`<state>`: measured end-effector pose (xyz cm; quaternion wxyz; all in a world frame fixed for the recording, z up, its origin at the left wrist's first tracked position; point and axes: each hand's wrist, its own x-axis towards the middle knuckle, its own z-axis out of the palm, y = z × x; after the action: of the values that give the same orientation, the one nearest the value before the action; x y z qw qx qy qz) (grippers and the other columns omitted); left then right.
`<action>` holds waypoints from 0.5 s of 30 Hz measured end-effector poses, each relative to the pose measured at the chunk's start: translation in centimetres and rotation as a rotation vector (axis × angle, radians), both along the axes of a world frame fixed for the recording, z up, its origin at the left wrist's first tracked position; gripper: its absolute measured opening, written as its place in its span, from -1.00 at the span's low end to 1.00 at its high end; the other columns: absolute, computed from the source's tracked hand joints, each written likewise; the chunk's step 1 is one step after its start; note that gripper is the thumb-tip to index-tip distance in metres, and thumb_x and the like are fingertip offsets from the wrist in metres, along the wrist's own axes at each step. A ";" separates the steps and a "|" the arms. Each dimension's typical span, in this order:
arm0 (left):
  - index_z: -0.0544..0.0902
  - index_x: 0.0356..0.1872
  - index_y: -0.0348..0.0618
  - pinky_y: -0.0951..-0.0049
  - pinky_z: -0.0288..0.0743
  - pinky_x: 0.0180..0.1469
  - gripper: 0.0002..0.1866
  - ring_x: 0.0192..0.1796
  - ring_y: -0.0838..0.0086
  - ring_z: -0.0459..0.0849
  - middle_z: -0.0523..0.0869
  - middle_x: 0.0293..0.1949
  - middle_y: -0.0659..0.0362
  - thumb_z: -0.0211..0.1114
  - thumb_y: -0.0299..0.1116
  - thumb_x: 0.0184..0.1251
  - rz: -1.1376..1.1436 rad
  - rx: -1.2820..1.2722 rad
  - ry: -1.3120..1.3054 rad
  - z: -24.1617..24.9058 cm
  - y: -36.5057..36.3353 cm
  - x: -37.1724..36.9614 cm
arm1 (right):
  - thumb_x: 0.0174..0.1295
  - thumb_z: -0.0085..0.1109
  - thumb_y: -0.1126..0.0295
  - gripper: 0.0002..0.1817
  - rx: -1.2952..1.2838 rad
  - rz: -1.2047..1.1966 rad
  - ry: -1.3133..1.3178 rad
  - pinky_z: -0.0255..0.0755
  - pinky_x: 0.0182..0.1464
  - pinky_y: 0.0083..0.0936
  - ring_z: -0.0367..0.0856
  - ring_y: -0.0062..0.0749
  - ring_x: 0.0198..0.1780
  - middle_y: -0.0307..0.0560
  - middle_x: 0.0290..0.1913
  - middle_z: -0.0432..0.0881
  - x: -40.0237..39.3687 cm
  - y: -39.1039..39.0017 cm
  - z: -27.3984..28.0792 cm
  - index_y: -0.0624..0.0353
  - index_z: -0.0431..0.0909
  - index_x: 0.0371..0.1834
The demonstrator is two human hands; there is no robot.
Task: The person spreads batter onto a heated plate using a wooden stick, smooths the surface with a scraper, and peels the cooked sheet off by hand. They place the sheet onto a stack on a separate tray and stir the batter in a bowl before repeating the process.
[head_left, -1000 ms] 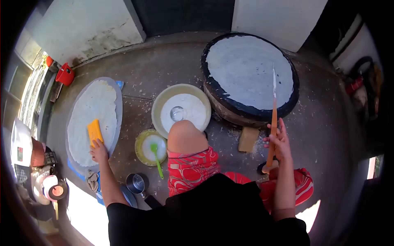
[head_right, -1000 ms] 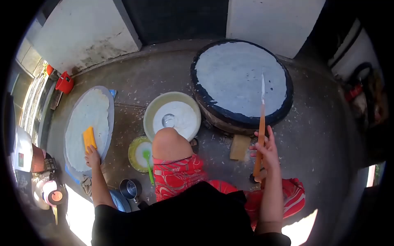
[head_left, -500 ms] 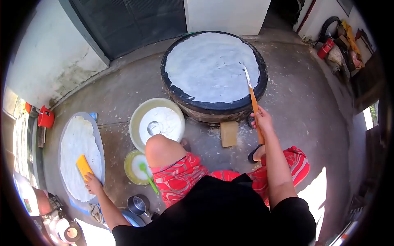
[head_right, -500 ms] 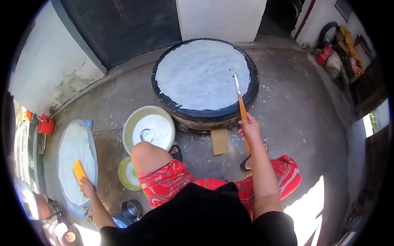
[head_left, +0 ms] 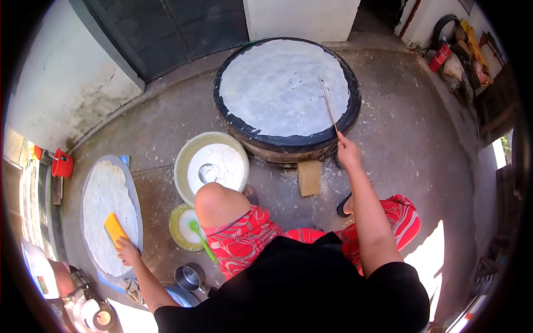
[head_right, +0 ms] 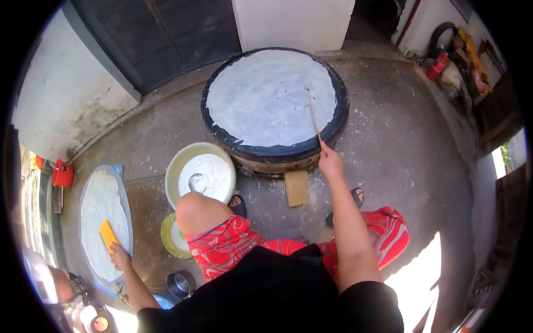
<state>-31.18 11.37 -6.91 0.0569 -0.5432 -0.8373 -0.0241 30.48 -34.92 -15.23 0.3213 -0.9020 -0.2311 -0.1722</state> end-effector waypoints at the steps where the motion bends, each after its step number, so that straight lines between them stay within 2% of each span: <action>1: 0.18 0.29 0.27 0.00 -0.05 0.23 -0.36 0.32 0.18 0.13 0.19 0.30 0.13 -0.46 0.27 0.27 0.002 0.000 0.008 -0.1 0.1 -0.1 | 0.31 -0.19 0.35 -0.59 0.000 -0.003 -0.001 0.23 -0.69 -0.61 0.26 -0.63 -0.70 -0.24 -0.57 0.44 -0.5 -0.1 2.0 -0.25 0.30 0.22; 3: 0.18 0.29 0.28 0.00 -0.04 0.23 -0.36 0.32 0.18 0.13 0.19 0.30 0.13 -0.46 0.27 0.26 0.003 -0.002 0.017 -0.4 0.2 -0.4 | 0.33 -0.23 0.35 -0.60 0.648 -0.121 1.141 0.23 -0.68 -0.64 0.25 -0.63 -0.69 -0.24 -0.55 0.43 -2.6 -0.4 8.8 -0.21 0.30 0.23; 7: 0.17 0.29 0.29 0.00 -0.04 0.23 -0.36 0.32 0.19 0.13 0.18 0.31 0.13 -0.46 0.27 0.26 0.006 0.001 0.021 -0.6 0.2 -0.5 | 0.34 -0.26 0.35 -0.60 0.667 -0.185 1.086 0.24 -0.68 -0.68 0.26 -0.64 -0.69 -0.24 -0.51 0.45 -3.0 -0.8 9.7 -0.18 0.27 0.24; 10: 0.16 0.30 0.28 -0.01 -0.05 0.23 -0.35 0.32 0.18 0.13 0.18 0.31 0.12 -0.46 0.28 0.26 0.000 -0.001 0.015 -0.4 0.2 -0.3 | 0.32 -0.25 0.37 -0.61 0.596 -0.123 1.045 0.24 -0.62 -0.67 0.24 -0.69 -0.65 -0.29 -0.52 0.40 -3.7 -0.2 9.2 -0.13 0.32 0.21; 12: 0.16 0.30 0.28 -0.01 -0.05 0.23 -0.35 0.33 0.18 0.12 0.18 0.31 0.12 -0.47 0.28 0.26 0.000 -0.001 0.011 -0.4 0.2 -0.4 | 0.27 -0.13 0.34 -0.63 0.342 -0.111 0.748 0.33 -0.61 -0.53 0.40 -0.52 -0.64 -0.21 -0.55 0.52 -3.4 0.3 7.0 -0.17 0.40 0.15; 13: 0.16 0.30 0.28 -0.01 -0.05 0.23 -0.35 0.33 0.17 0.12 0.17 0.31 0.11 -0.47 0.28 0.26 -0.003 0.001 0.009 -0.4 0.2 -0.4 | 0.27 -0.13 0.34 -0.63 0.342 -0.112 0.749 0.33 -0.61 -0.53 0.40 -0.52 -0.64 -0.21 -0.55 0.52 -3.7 0.3 6.6 -0.17 0.40 0.15; 15: 0.15 0.30 0.27 -0.02 -0.05 0.23 -0.35 0.33 0.17 0.12 0.17 0.31 0.11 -0.47 0.28 0.26 -0.008 0.003 0.009 -0.4 0.3 -0.4 | 0.20 -0.03 0.34 -0.63 -0.243 -0.138 0.251 0.43 -0.39 -0.39 0.56 -0.33 -0.50 -0.03 -0.44 0.60 -4.7 0.6 6.0 -0.12 0.43 0.10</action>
<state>-31.61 11.64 -7.32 0.0614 -0.5464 -0.8349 -0.0231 25.78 -34.33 -9.27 0.2236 -0.9624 -0.1459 -0.0505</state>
